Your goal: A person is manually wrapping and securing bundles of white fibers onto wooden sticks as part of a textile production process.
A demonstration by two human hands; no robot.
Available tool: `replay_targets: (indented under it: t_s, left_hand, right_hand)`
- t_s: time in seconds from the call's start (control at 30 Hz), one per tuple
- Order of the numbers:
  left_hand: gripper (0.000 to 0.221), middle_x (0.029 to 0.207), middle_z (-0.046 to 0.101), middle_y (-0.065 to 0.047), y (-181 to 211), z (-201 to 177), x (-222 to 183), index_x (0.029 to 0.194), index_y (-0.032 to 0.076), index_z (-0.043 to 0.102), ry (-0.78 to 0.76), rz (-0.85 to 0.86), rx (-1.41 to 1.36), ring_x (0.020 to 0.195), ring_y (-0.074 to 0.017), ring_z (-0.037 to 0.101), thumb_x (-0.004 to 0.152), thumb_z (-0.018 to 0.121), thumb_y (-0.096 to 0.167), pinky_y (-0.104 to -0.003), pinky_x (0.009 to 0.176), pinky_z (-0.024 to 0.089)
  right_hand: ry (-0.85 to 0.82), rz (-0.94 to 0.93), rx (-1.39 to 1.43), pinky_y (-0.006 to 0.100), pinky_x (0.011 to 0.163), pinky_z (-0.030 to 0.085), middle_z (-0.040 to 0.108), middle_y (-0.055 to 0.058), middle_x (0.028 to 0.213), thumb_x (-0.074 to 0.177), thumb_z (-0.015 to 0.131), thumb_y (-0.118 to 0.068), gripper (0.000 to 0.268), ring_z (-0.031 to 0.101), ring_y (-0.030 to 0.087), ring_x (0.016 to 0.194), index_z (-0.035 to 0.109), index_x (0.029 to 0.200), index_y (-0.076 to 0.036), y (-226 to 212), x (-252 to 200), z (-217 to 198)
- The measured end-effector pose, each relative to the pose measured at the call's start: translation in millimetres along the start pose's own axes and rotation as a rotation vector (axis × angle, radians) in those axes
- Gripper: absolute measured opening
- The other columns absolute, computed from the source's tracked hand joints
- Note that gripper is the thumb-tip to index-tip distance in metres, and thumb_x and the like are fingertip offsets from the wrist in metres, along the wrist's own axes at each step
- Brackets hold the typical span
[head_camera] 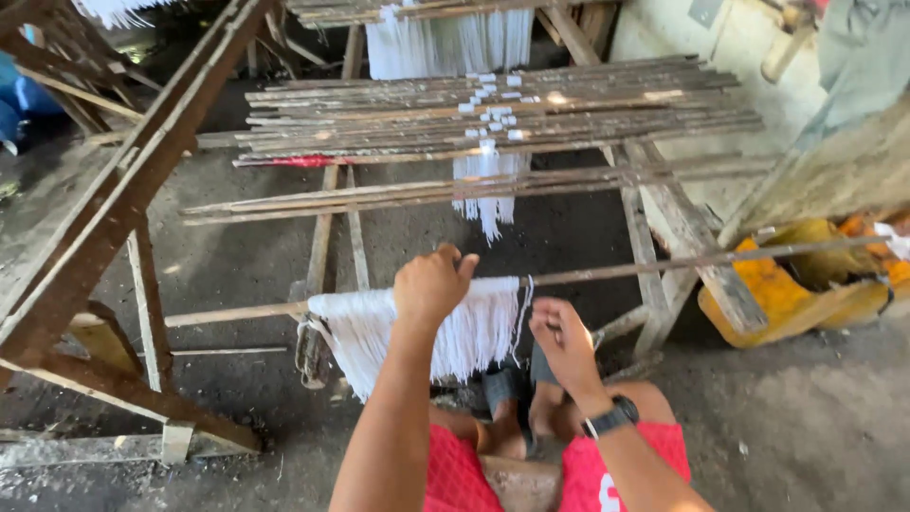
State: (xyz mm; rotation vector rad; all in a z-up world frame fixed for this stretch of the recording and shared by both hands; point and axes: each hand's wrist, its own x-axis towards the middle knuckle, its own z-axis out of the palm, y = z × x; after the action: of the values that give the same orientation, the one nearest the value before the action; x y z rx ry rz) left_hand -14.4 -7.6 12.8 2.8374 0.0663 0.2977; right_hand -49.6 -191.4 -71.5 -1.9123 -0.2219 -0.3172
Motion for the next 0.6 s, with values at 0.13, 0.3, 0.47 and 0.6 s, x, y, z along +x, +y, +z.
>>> replay_targets:
  t_s: [0.13, 0.3, 0.47, 0.6]
  left_hand:
    - [0.037, 0.072, 0.064, -0.01, -2, 1, 2, 0.091, 0.016, 0.062, 0.026, 0.024, 0.023, 0.069, -0.0294, 0.065, 0.082, 0.044, 0.047, -0.037, 0.059, 0.05]
    - [0.037, 0.071, 0.064, -0.01, -3, 4, 1, 0.09, 0.015, 0.061, 0.057, 0.032, 0.008, 0.068, -0.03, 0.064, 0.082, 0.045, 0.047, -0.038, 0.059, 0.05]
    - [0.034, 0.069, 0.064, -0.005, -2, 9, 4, 0.088, 0.02, 0.061, 0.082, -0.004, 0.03, 0.068, -0.027, 0.064, 0.08, 0.046, 0.05, -0.037, 0.061, 0.05]
    - [0.003, 0.065, 0.057, 0.0, 2, 28, -23, 0.079, 0.013, 0.062, 0.657, 0.265, -0.404, 0.059, -0.0189, 0.059, 0.079, 0.061, 0.016, -0.028, 0.056, 0.047]
  right_hand:
    - [-0.074, 0.07, 0.184, 0.043, 0.082, 0.046, 0.057, 0.021, 0.102, 0.081, 0.058, -0.02, 0.033, 0.054, 0.035, 0.1, 0.051, 0.108, -0.002, 2, 22, 14]
    - [0.096, 0.069, 0.138, 0.038, 0.072, 0.048, 0.064, 0.015, 0.078, 0.08, 0.059, -0.015, 0.016, 0.061, 0.022, 0.078, 0.064, 0.091, -0.004, 36, 41, 11]
    - [0.293, 0.178, 0.489, 0.031, 0.074, 0.049, 0.062, 0.017, 0.079, 0.081, 0.053, -0.006, 0.01, 0.06, 0.02, 0.074, 0.056, 0.089, 0.0, 26, 26, -16]
    - [0.114, 0.241, 0.501, 0.037, 0.071, 0.05, 0.062, 0.02, 0.079, 0.083, 0.05, -0.007, 0.017, 0.063, 0.028, 0.074, 0.057, 0.095, 0.003, 10, -1, -36]
